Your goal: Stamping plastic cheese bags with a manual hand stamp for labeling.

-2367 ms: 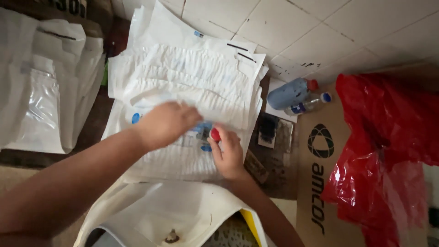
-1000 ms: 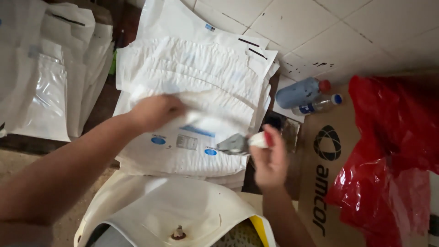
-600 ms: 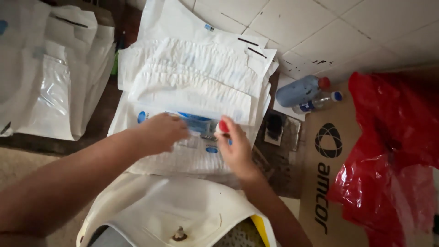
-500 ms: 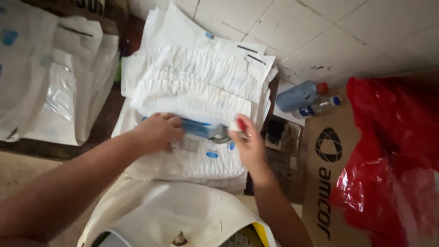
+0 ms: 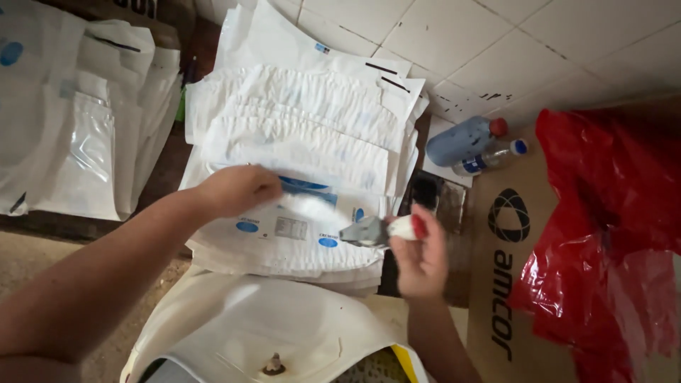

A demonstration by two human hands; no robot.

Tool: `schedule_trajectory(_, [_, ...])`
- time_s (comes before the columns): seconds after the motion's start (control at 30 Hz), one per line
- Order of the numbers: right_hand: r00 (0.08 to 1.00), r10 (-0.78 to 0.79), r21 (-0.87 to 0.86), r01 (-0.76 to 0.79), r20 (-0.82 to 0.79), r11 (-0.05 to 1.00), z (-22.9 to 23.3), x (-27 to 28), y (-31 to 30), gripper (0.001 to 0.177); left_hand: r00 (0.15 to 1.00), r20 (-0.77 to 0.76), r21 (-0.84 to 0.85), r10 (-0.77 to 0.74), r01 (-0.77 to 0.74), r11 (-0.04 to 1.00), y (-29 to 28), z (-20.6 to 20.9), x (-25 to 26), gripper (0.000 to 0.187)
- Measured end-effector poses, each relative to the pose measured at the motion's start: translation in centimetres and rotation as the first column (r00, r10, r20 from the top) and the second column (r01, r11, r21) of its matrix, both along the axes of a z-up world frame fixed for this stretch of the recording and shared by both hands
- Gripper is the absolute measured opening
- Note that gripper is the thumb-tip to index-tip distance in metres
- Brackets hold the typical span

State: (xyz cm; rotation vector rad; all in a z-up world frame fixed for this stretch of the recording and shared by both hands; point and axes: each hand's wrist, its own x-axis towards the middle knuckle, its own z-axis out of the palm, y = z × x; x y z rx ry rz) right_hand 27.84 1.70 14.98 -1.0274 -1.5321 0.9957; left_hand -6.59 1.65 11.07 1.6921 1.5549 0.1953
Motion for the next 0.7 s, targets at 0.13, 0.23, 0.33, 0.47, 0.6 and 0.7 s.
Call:
schedule_trajectory(0.13, [0.934, 0.058, 0.221, -0.143, 0.353, 0.965, -3.9, -2.2, -0.2, 0.056, 0.940, 0.158, 0.461, 0.303, -0.341, 0.819, 0.5, -0.7, 0.3, 0.017])
schedule_trajectory(0.23, [0.867, -0.016, 0.405, -0.217, 0.499, 0.888, -6.6, -4.5, 0.2, 0.051, 0.964, 0.107, 0.822, 0.244, -0.224, 0.523, -0.2, 0.6, 2.9, 0.019])
schedule_trajectory(0.33, [0.822, -0.024, 0.401, -0.252, 0.569, 0.881, -6.8, -5.5, 0.9, 0.047, 0.995, -0.082, 0.860, -0.062, 0.102, 0.500, -1.6, 0.8, 3.6, 0.017])
schedule_trajectory(0.47, [0.929, 0.159, 0.106, -0.205, 0.334, 0.973, -5.9, -5.9, 2.9, 0.052, 0.897, -0.287, 0.344, -0.335, 0.423, 0.838, -2.4, -2.9, 1.9, 0.044])
schedule_trajectory(0.6, [0.983, -0.085, -0.258, 0.125, 0.162, 0.958, 0.0, -2.8, 5.2, 0.050, 0.969, -0.201, -0.013, -0.146, 0.146, 0.989, -2.1, -2.5, 0.4, 0.043])
schedule_trajectory(0.7, [0.928, -0.370, -0.347, 0.332, -0.047, 0.877, 2.8, 0.0, 5.9, 0.047, 0.990, -0.135, 0.188, -0.046, 0.071, 0.980, -2.3, -4.1, -0.3, 0.026])
